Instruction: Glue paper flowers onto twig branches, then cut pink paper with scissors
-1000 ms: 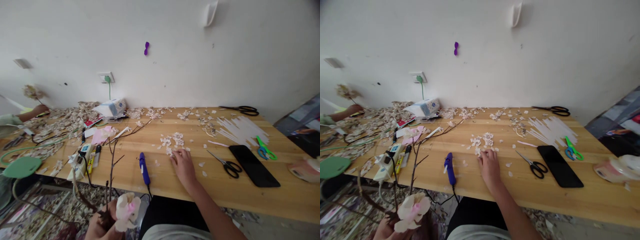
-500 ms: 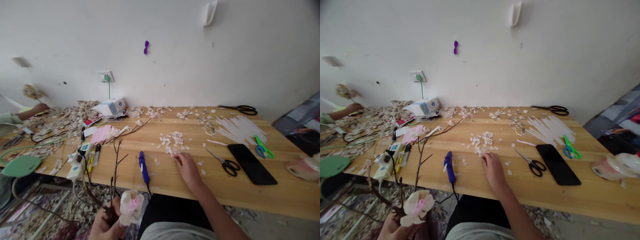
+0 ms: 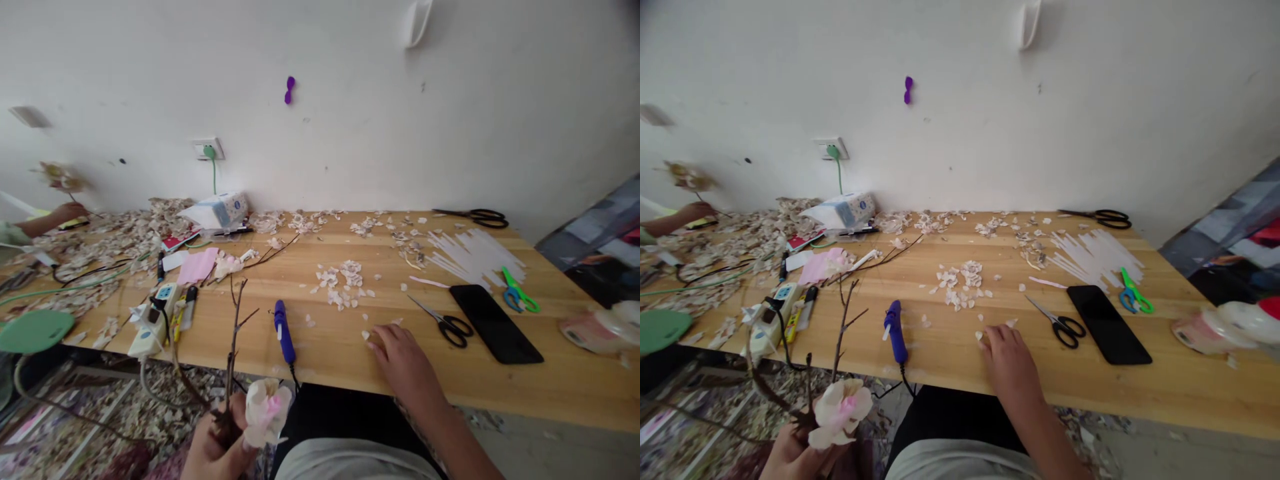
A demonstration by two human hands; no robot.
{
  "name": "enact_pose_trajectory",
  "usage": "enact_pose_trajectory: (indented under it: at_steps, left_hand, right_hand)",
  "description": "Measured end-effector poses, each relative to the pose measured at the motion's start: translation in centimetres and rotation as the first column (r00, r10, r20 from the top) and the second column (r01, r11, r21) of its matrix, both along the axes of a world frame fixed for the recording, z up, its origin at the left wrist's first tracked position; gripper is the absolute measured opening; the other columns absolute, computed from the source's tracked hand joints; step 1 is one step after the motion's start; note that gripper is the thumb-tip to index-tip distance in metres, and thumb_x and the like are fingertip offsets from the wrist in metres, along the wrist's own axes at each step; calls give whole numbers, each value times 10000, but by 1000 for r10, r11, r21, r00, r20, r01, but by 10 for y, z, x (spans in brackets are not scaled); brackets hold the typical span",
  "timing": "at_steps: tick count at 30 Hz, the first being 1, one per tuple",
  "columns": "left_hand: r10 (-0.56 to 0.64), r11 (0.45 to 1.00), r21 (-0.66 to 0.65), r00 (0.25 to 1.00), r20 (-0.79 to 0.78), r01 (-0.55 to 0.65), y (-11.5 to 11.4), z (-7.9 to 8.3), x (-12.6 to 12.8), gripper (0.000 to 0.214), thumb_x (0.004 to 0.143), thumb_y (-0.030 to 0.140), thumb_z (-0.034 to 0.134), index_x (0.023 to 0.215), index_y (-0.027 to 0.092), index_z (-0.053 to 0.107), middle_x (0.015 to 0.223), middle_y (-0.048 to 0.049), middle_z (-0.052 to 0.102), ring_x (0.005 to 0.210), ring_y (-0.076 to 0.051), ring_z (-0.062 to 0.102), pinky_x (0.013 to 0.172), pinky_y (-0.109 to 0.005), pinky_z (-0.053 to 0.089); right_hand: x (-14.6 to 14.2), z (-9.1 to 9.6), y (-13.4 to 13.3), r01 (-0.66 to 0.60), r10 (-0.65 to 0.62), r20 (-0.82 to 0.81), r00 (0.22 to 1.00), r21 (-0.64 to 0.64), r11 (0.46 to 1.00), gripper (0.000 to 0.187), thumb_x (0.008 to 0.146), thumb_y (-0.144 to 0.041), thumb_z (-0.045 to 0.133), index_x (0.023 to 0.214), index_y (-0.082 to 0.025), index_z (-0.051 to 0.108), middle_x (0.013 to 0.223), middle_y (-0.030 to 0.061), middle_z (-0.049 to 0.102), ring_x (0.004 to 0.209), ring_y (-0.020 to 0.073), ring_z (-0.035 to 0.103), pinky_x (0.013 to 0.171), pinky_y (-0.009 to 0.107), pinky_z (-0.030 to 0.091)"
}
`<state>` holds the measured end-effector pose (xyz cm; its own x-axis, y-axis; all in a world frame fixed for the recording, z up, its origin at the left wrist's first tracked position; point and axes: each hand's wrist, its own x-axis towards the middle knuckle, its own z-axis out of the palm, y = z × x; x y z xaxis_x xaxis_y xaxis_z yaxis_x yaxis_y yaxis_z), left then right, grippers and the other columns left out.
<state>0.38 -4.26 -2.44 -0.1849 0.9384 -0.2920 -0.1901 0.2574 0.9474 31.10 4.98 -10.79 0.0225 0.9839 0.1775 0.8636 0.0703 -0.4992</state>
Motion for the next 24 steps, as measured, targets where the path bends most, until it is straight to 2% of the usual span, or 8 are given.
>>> enact_pose_trajectory:
  at_steps: [3, 5, 7, 9, 13, 17, 20, 24]
  left_hand:
    - [-14, 1000, 26, 1000, 8, 14, 1, -4, 4, 409, 554, 447, 937, 637, 169, 649, 638, -33, 641, 615, -181, 562, 585, -276, 508]
    - [-47, 998, 36, 999, 9, 47, 1, -5, 7, 424, 585, 481, 918, 637, 167, 639, 616, -21, 613, 590, -164, 537, 565, -261, 488]
    - [-64, 997, 54, 998, 19, 63, 1, -5, 10, 441, 603, 502, 906, 636, 163, 627, 584, 3, 566, 526, -119, 451, 509, -228, 426]
    - [-72, 995, 67, 997, 30, 70, 1, -3, 12, 459, 617, 526, 895, 643, 161, 618, 570, 23, 533, 493, -86, 360, 475, -207, 359]
    - [-119, 991, 68, 993, 11, 118, 4, -2, 11, 478, 649, 552, 871, 636, 168, 586, 536, 48, 470, 492, -79, 308, 476, -204, 312]
    - [-140, 986, 84, 990, -26, 142, 5, -4, 9, 470, 678, 548, 855, 641, 171, 577, 534, 61, 446, 486, -77, 289, 480, -207, 313]
    - [-130, 987, 91, 991, -31, 133, 6, -7, 10, 462, 667, 544, 861, 651, 173, 586, 552, 48, 477, 511, -95, 359, 513, -215, 366]
    - [-121, 991, 63, 992, -15, 122, 5, -9, 11, 426, 643, 512, 878, 653, 171, 622, 597, 13, 547, 590, -147, 487, 565, -243, 439]
  right_hand:
    - [-7, -8, -3, 72, -72, -2, 997, -50, 996, 254, 957, -346, 540, 1044, -151, 676, 1030, 153, 701, 1011, 328, 619, 907, 442, 477]
    - [-13, -12, 2, 111, -112, -17, 994, -74, 991, 266, 970, -380, 517, 978, -158, 663, 976, 148, 693, 979, 326, 624, 868, 434, 489]
    - [-17, -14, 9, 116, -121, -48, 991, -92, 989, 199, 953, -330, 527, 951, -177, 654, 951, 126, 697, 959, 309, 633, 855, 413, 495]
    - [-19, -15, 14, 101, -111, -91, 990, -106, 989, 172, 915, -246, 530, 1005, -175, 658, 961, 117, 711, 958, 294, 647, 864, 400, 501]
    - [-16, -16, 15, 67, -89, -197, 976, -117, 991, 338, 868, -175, 483, 1156, -141, 656, 1011, 127, 735, 953, 261, 685, 898, 379, 525]
    - [-8, -15, 8, 51, -79, -281, 956, -105, 993, 330, 858, -210, 446, 1061, -172, 702, 1058, 128, 741, 967, 250, 696, 914, 379, 534]
    - [-3, -8, 0, 52, -86, -330, 940, -109, 993, 289, 851, -285, 454, 938, -189, 712, 962, 116, 752, 909, 262, 701, 863, 400, 546]
    - [-1, 7, -12, 67, -111, -380, 918, -126, 990, 325, 852, -392, 482, 923, -187, 724, 930, 113, 765, 874, 267, 708, 814, 397, 557]
